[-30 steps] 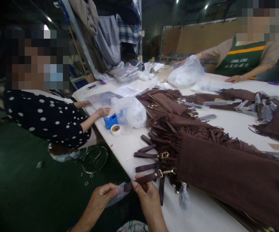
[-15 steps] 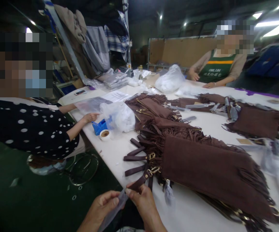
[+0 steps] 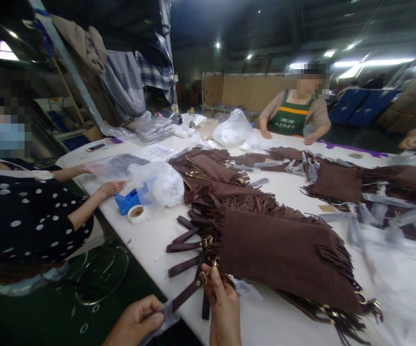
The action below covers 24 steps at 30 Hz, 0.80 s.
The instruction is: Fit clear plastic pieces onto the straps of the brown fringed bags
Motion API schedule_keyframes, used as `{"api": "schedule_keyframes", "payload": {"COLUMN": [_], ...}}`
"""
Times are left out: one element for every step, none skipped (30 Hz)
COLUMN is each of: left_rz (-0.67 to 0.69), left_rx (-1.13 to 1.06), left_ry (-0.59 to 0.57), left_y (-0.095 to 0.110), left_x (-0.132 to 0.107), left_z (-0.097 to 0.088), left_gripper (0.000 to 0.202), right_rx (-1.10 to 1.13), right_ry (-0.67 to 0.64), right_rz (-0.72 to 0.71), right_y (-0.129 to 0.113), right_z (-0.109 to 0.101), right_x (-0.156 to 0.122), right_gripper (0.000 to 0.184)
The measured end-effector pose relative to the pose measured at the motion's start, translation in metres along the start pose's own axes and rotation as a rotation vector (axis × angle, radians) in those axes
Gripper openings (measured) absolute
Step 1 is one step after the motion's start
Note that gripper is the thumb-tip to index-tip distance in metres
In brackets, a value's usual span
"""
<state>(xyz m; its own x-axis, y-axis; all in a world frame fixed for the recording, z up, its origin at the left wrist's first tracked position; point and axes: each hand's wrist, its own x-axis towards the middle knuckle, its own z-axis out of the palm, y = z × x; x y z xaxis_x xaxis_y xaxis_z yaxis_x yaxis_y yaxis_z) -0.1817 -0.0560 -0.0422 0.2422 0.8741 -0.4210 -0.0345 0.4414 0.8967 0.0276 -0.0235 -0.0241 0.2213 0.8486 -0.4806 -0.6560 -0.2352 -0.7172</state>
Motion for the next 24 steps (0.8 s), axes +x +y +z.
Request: {"api": "schedule_keyframes", "payload": {"left_rz": [-0.004,-0.003,-0.003,0.001,0.008,0.015,0.022,0.029,0.035,0.040,0.040,0.041,0.047,0.057,0.070,0.082,0.094,0.099,0.095,0.088,0.085,0.082,0.080,0.080], "left_rx": [-0.011,-0.028,-0.046,-0.065,-0.083,-0.099,-0.111,-0.122,-0.140,-0.164,-0.191,-0.217,-0.240,-0.259,-0.272,-0.282,-0.291,-0.299,-0.307,-0.310,-0.306,-0.294,-0.274,-0.250], "left_ry": [-0.009,-0.011,-0.011,-0.006,0.001,0.010,0.021,0.030,0.039,0.046,0.049,0.050,0.052,0.056,0.061,0.064,0.066,0.065,0.064,0.064,0.070,0.079,0.092,0.103], "left_y": [0.001,0.002,0.003,0.003,0.004,0.003,0.003,0.002,0.001,-0.001,-0.002,-0.003,-0.003,-0.003,-0.001,0.001,0.004,0.007,0.011,0.014,0.017,0.019,0.021,0.021], "left_x": [0.001,0.003,0.006,0.009,0.013,0.017,0.021,0.026,0.031,0.036,0.042,0.047,0.051,0.056,0.060,0.063,0.066,0.069,0.071,0.073,0.075,0.077,0.079,0.081], "left_z": [0.002,0.005,0.009,0.014,0.020,0.025,0.031,0.037,0.043,0.049,0.055,0.060,0.066,0.072,0.077,0.082,0.086,0.090,0.094,0.097,0.099,0.100,0.101,0.100], "left_gripper": [0.039,0.039,0.039,0.039,0.039,0.039,0.038,0.038,0.037,0.037,0.037,0.036,0.036,0.036,0.037,0.037,0.038,0.039,0.040,0.041,0.041,0.042,0.043,0.044], "right_rx": [0.018,0.035,0.048,0.058,0.063,0.065,0.062,0.056,0.047,0.033,0.020,0.006,-0.004,-0.009,-0.009,-0.004,0.001,0.004,0.004,0.004,0.005,0.011,0.020,0.032], "right_ry": [0.006,0.017,0.030,0.035,0.032,0.022,0.012,0.001,-0.008,-0.014,-0.014,-0.010,-0.001,0.005,0.012,0.017,0.016,0.010,0.001,-0.006,-0.009,-0.011,-0.006,0.003], "right_rz": [0.000,0.004,0.010,0.016,0.023,0.029,0.033,0.036,0.038,0.044,0.050,0.056,0.060,0.064,0.067,0.070,0.073,0.077,0.081,0.083,0.081,0.077,0.068,0.053], "right_y": [0.001,0.002,0.003,0.003,0.003,0.001,-0.001,-0.003,-0.005,-0.008,-0.009,-0.010,-0.011,-0.012,-0.012,-0.013,-0.014,-0.016,-0.017,-0.017,-0.017,-0.016,-0.015,-0.012], "right_z": [0.000,-0.001,-0.001,-0.002,-0.002,-0.002,-0.002,-0.003,-0.003,-0.003,-0.003,-0.004,-0.004,-0.005,-0.005,-0.005,-0.006,-0.006,-0.007,-0.008,-0.010,-0.012,-0.015,-0.017], "right_x": [0.001,0.002,0.003,0.004,0.004,0.003,0.003,0.002,0.001,0.000,0.000,0.000,0.000,0.000,0.000,0.000,0.000,0.000,-0.001,0.000,0.000,0.000,0.000,0.001], "right_gripper": [0.045,0.043,0.042,0.041,0.040,0.040,0.040,0.041,0.041,0.041,0.042,0.043,0.044,0.045,0.046,0.046,0.046,0.046,0.044,0.043,0.041,0.040,0.041,0.042]}}
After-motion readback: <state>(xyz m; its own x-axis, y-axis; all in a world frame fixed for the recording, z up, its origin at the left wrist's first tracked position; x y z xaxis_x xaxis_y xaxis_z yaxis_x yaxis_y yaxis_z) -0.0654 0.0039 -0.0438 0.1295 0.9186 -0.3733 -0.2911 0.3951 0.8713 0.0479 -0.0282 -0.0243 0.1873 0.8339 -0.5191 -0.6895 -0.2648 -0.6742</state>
